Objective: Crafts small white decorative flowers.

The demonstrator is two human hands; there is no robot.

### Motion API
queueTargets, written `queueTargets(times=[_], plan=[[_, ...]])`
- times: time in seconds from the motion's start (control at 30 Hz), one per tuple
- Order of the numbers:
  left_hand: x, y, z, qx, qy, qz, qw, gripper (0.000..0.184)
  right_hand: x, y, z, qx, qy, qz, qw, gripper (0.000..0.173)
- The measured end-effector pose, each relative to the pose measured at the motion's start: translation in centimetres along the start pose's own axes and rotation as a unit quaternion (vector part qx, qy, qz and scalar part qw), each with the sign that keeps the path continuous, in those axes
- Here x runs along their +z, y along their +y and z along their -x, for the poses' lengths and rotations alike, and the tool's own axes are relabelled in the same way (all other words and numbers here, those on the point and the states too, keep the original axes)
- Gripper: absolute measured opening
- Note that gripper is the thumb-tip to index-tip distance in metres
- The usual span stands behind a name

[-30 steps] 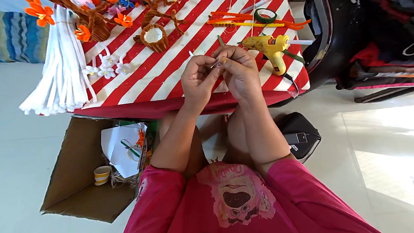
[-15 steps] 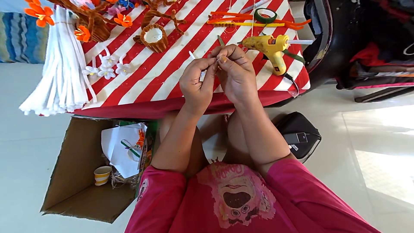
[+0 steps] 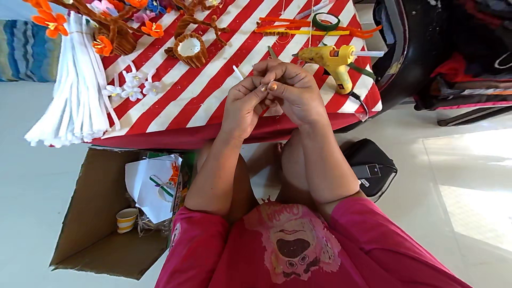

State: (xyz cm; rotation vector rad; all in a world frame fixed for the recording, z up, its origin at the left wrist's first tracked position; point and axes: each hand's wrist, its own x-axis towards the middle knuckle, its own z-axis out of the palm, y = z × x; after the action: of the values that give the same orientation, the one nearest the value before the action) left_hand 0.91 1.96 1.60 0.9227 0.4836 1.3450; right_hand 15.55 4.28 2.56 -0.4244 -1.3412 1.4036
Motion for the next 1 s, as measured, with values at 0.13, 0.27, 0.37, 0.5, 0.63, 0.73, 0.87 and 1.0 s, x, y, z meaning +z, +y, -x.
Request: queueTargets(times=[0.13, 0.27, 0.37, 0.5, 0.63, 0.73, 0.87, 1.0], plan=[[0.0, 0.1, 0.0, -0.014, -0.025, 0.018, 0.999, 0.021, 0.1, 0.0, 0.2, -0.029, 0.019, -0.031, 0.999, 0.014], [-0.2, -0.8, -0.2, 0.144, -0.004, -0.122, 0.982, 0.015, 0.0, 0.2, 0.0, -0.085, 0.032, -0.063, 0.994, 0.015], [-0.9, -1.3, -0.5, 0.307, 0.019, -0.269, 0.913, 0.019, -0.8, -0.3, 0.0, -0.092, 0.007, -0.019, 0.996, 0.011], [-1.6, -0.4, -0.7, 0.345, -0.038, -0.317, 0.883, 0.022, -1.0, -1.3, 0.5, -0.020, -0.024, 0.019, 0.999, 0.017], [-2.3, 0.4, -1.0, 0.222, -0.140, -0.250, 0.932, 0.020, -0.9, -2.1, 0.5, 0.045, -0.043, 0.015, 0.998, 0.040], [-2.6, 0.2, -1.2, 0.176, -0.168, -0.207, 0.948, 0.017, -0.9, -2.3, 0.5, 0.073, -0.030, 0.025, 0.997, 0.041], [-2.4, 0.0, -1.2, 0.187, -0.151, -0.188, 0.952, 0.010, -0.8, -2.4, 0.5, 0.083, -0.032, 0.024, 0.996, 0.042], [-1.5, -0.4, -0.9, 0.289, -0.059, -0.310, 0.904, 0.010, -0.5, -2.0, 0.4, 0.065, -0.014, 0.031, 0.997, 0.039]])
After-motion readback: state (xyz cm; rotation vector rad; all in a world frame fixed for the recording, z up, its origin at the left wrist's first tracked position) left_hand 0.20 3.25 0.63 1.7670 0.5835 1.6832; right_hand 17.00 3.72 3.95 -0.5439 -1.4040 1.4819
